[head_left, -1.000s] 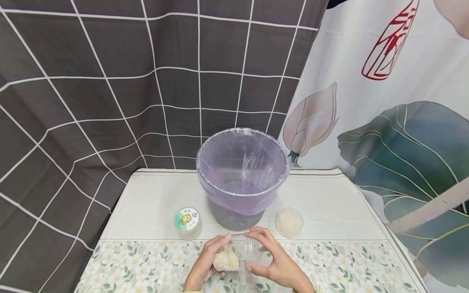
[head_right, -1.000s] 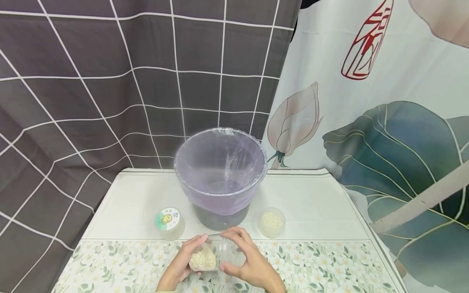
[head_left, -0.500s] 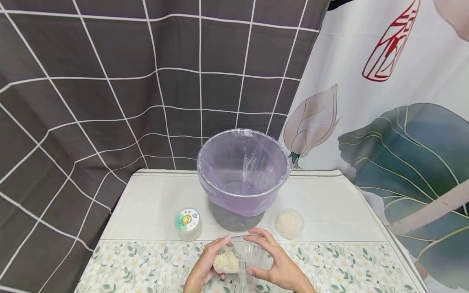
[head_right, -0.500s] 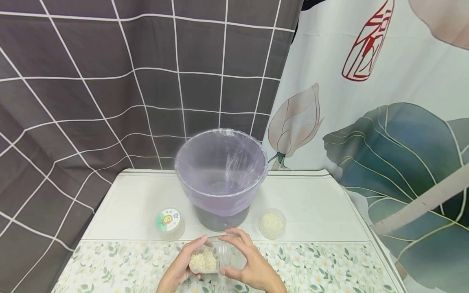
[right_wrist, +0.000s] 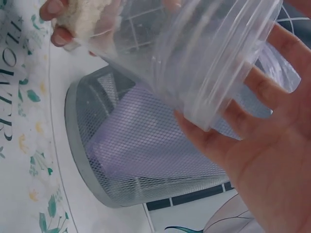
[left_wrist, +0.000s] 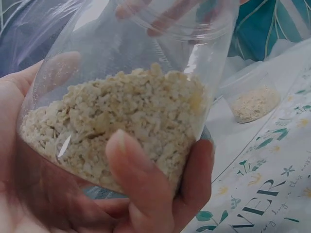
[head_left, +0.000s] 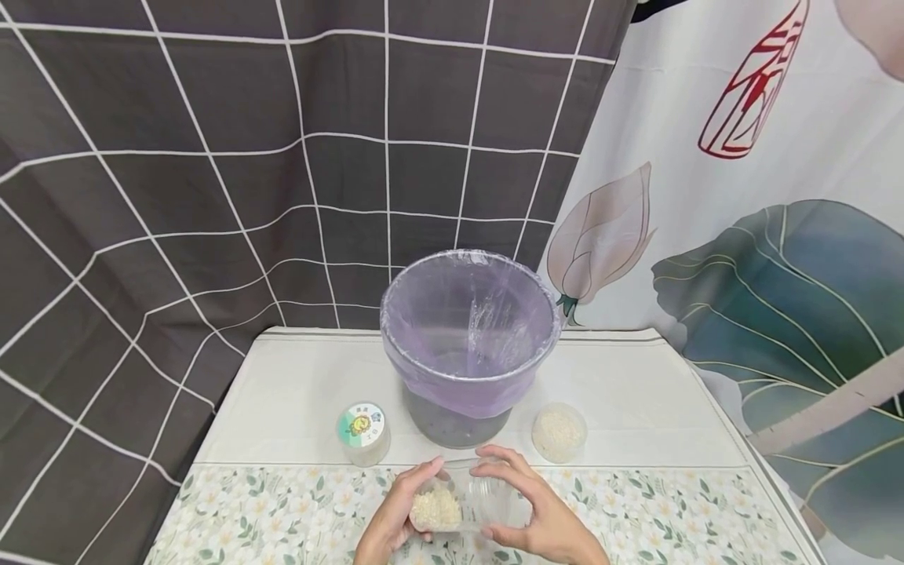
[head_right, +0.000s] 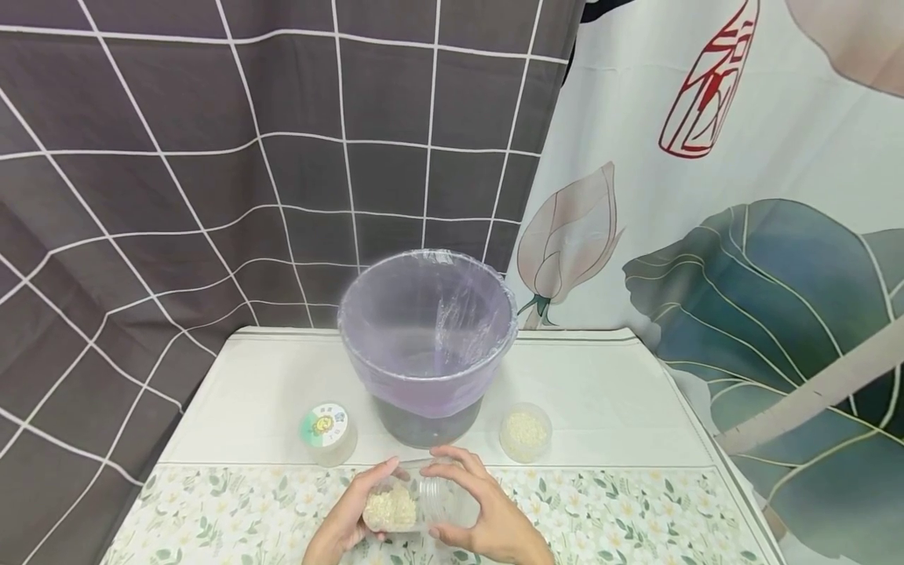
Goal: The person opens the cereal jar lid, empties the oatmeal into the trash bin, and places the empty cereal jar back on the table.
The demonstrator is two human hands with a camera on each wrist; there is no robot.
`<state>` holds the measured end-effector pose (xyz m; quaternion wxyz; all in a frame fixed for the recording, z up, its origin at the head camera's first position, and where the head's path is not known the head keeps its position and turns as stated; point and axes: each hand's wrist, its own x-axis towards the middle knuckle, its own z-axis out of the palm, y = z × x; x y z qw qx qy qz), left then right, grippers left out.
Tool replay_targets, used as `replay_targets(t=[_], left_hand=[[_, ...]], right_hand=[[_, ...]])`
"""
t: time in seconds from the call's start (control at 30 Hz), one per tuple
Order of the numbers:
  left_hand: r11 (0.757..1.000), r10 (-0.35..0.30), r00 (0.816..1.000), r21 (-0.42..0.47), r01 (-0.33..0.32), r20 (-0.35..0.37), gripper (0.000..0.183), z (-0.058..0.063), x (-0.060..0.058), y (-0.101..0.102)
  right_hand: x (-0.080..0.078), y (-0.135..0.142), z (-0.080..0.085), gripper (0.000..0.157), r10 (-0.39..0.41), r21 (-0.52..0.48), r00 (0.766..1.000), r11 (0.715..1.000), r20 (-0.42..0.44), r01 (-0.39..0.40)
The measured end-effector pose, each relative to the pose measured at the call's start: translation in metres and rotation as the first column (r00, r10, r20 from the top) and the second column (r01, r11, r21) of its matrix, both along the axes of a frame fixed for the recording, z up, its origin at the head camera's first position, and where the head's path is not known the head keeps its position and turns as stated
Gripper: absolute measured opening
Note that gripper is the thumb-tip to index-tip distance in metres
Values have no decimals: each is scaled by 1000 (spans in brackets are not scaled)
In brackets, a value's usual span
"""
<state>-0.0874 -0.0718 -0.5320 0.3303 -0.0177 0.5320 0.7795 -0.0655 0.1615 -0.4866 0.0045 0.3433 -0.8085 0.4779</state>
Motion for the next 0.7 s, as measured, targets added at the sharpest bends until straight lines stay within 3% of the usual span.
replay_targets(t=[0.3,0.7], left_hand=[[1000,12,1000,5,-12,-7,53,0,1,-1],[999,38,999,-3,-38,-18,50,-2,1,1]], right_hand=[[2,5,0,61,-22,3,998,1000,54,21],[1,7,0,64,-42,13,998,999,44,42]])
